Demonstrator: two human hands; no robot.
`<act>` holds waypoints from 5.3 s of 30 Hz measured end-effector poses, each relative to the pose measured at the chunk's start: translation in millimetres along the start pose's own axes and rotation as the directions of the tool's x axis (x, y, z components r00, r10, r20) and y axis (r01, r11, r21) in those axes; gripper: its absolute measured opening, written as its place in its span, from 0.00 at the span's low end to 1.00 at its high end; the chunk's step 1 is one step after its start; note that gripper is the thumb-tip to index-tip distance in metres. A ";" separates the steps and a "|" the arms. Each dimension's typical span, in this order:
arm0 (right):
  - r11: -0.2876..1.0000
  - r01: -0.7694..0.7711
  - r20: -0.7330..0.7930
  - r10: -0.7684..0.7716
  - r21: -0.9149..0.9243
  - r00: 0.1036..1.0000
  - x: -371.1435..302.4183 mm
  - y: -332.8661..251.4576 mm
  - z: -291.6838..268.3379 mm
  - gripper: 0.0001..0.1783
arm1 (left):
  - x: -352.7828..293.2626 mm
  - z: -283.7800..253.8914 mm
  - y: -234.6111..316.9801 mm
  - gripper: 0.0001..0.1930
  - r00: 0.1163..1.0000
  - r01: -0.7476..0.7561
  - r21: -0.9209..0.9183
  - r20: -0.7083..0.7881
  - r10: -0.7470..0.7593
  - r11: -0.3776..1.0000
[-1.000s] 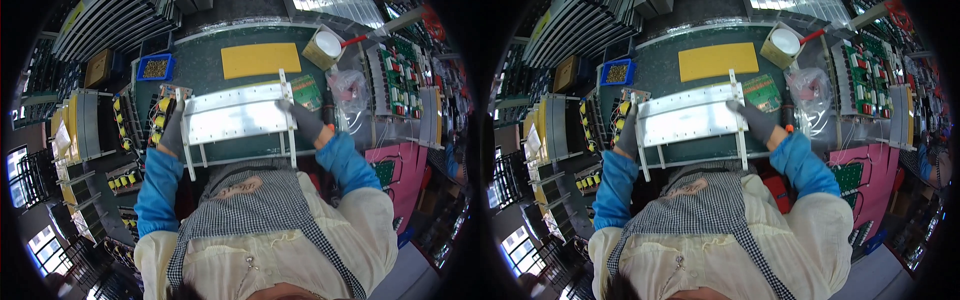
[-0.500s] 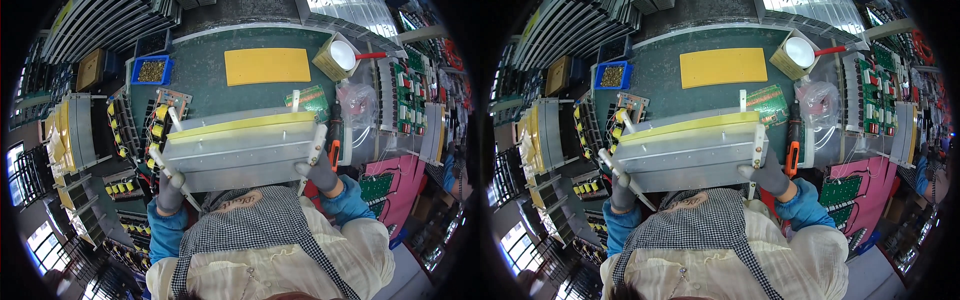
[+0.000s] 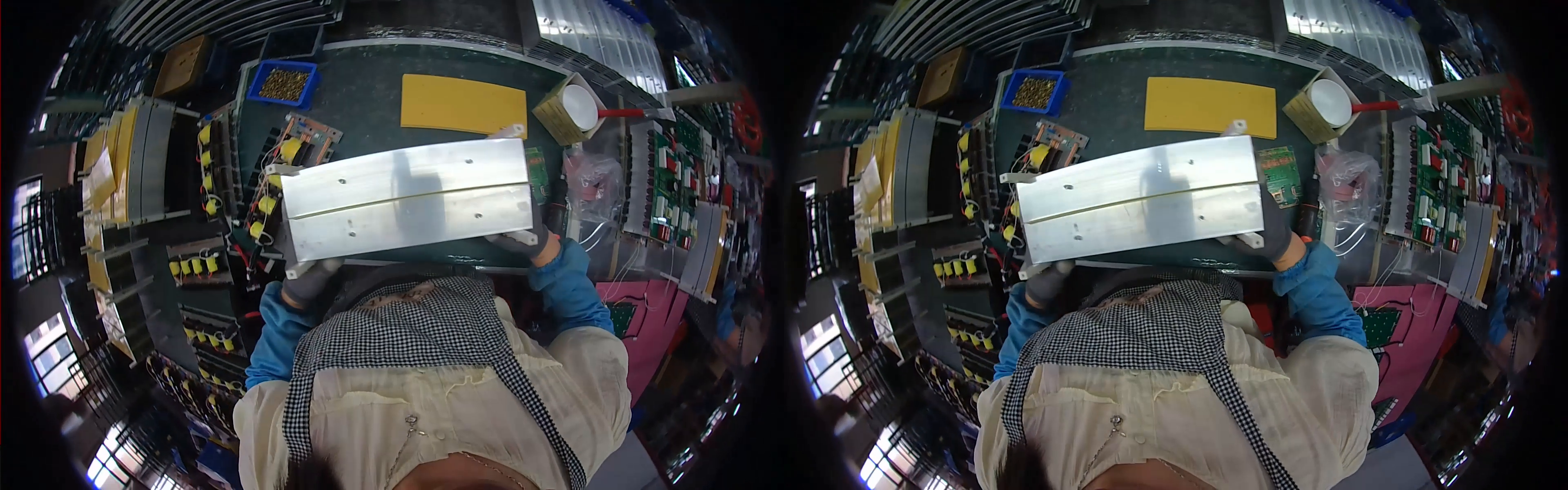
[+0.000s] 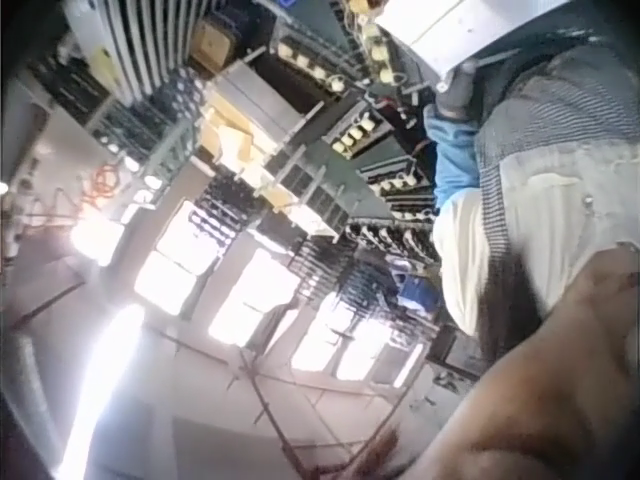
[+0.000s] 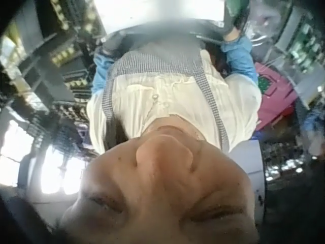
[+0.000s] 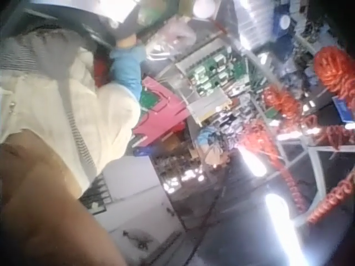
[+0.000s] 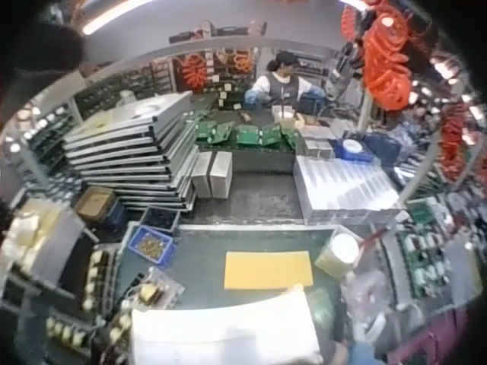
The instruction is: Assembling electronic inverter/transformer components and securing metal housing using a power screwdriver.
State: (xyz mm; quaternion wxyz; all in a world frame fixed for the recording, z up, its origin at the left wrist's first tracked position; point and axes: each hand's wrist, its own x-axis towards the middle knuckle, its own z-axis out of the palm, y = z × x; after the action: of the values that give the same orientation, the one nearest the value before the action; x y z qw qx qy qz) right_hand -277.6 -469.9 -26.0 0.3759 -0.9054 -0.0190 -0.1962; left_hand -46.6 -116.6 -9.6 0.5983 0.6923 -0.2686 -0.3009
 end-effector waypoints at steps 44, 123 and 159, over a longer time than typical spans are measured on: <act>0.906 -0.393 -0.006 0.397 -0.161 0.918 159.4 -77.4 -150.5 0.40 | 91.0 -436.2 145.5 0.40 0.468 0.561 0.587 -0.806 0.362 0.583; 0.818 0.308 0.659 0.112 -0.486 0.743 164.5 -137.3 -50.5 0.70 | 39.5 4.3 99.0 0.35 0.981 0.177 -0.319 -0.014 -0.191 0.931; 0.824 0.356 0.587 -0.036 -0.440 0.809 165.1 -136.2 -47.9 0.64 | 32.2 -2.9 109.7 0.23 0.946 -0.152 0.030 -0.286 0.154 0.988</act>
State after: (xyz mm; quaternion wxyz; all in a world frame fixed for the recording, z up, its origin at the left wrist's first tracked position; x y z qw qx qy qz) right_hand -166.5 -424.0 157.4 0.0655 -0.9826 -0.1695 0.0380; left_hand -24.0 -153.6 96.3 0.6500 0.7079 -0.2327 -0.1490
